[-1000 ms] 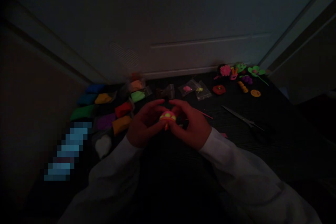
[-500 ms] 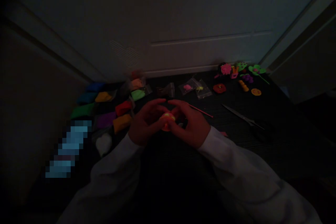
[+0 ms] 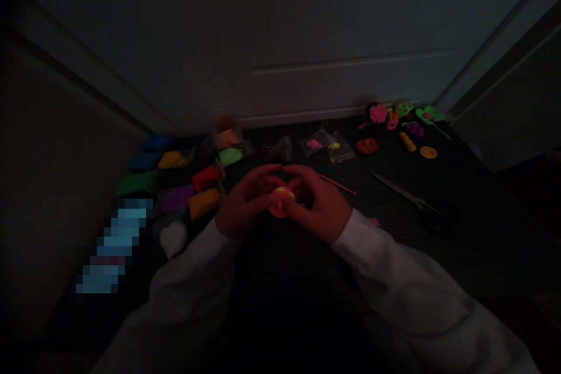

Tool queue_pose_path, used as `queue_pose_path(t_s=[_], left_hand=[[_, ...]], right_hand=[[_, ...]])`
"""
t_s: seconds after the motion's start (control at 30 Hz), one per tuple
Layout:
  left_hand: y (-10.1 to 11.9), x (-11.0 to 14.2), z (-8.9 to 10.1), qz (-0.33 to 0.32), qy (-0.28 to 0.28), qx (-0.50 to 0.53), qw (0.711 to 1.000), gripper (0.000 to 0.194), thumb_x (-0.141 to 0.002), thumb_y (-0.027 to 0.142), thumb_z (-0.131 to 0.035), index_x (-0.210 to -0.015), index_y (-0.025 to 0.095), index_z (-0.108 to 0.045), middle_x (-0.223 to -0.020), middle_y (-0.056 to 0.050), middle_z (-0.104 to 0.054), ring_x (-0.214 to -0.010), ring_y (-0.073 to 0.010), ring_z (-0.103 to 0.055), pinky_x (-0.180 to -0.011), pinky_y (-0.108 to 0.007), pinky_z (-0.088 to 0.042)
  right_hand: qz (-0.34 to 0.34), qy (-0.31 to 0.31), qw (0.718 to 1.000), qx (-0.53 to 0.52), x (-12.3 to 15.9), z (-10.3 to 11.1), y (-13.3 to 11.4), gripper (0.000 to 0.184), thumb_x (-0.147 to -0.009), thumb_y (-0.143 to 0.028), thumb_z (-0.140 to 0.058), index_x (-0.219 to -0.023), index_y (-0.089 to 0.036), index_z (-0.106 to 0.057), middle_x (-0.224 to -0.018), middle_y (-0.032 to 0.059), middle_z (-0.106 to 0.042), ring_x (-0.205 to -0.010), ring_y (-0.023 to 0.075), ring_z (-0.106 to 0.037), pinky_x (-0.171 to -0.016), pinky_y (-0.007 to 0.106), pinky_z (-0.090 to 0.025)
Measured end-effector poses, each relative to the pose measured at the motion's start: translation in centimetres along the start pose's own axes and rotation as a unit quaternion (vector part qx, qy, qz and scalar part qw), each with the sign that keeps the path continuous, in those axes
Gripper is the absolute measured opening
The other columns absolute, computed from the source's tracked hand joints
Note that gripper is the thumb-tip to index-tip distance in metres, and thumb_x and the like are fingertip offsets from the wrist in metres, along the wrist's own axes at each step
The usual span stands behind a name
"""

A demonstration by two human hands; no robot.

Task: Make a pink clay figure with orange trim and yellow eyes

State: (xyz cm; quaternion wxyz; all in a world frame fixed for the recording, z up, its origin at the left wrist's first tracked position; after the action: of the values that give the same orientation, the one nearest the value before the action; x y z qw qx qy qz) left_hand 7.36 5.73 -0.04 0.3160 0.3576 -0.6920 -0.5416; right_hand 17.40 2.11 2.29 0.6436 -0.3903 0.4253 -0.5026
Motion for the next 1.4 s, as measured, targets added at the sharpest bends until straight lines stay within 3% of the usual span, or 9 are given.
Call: queue_pose_path(t_s=[0.57, 0.8, 1.03, 1.4], left_hand=[[-0.6, 0.0, 0.3, 0.021, 0.024, -0.012, 0.999, 0.048, -0.064, 0.022, -0.065, -0.108, 0.021, -0.046, -0.084, 0.0, -0.056, -0.072, -0.0105, -0.056, -0.067, -0.024, -0.044], [-1.5, -0.2, 0.3, 0.045, 0.007, 0.033, 0.998, 0.051, -0.06, 0.02, -0.067, -0.108, 0.022, -0.047, -0.086, 0.0, -0.059, -0.075, -0.0115, -0.057, -0.07, -0.025, -0.043], [-1.9, -0.3, 0.6, 0.063, 0.029, 0.051, 0.996, 0.05, -0.059, 0.018, -0.067, -0.105, 0.02, -0.048, -0.082, 0.0, -0.059, -0.071, -0.0108, -0.057, -0.067, -0.023, -0.043], [-2.0, -0.3, 0.6, 0.062, 0.027, 0.049, 0.997, 0.048, -0.059, 0.02, -0.067, -0.104, 0.021, -0.049, -0.083, 0.001, -0.06, -0.072, -0.0107, -0.057, -0.069, -0.025, -0.043]], right_hand=[[-0.054, 0.024, 0.995, -0.077, -0.3, 0.2, 1.4, 0.044, -0.072, -0.032, -0.056, -0.112, -0.022, -0.04, -0.082, 0.0006, -0.054, -0.071, 0.0116, -0.054, -0.066, 0.028, -0.045], [-0.115, 0.03, 0.983, -0.138, -0.4, 0.3, 2.2, 0.041, -0.071, -0.032, -0.056, -0.109, -0.022, -0.042, -0.078, -0.0001, -0.056, -0.062, 0.0095, -0.054, -0.048, 0.02, -0.041], [-0.113, 0.019, 0.982, -0.147, -0.4, 0.0, 2.5, 0.043, -0.069, -0.028, -0.058, -0.108, -0.022, -0.043, -0.081, 0.0003, -0.056, -0.069, 0.0112, -0.055, -0.064, 0.026, -0.045], [-0.116, 0.013, 0.981, -0.153, -0.4, -0.1, 2.7, 0.045, -0.068, -0.026, -0.059, -0.109, -0.022, -0.042, -0.083, 0.0006, -0.056, -0.072, 0.0117, -0.056, -0.067, 0.028, -0.044]])
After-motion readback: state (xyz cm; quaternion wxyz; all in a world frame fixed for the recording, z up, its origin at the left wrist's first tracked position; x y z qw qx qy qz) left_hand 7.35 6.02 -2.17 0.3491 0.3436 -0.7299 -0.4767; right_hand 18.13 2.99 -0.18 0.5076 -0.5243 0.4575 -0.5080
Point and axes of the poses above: each hand's wrist, its own x-axis away from the middle knuckle, its own z-axis out of the back of the hand, y = z × x, the point moved 8 cm from there along -x, towards the middle knuckle
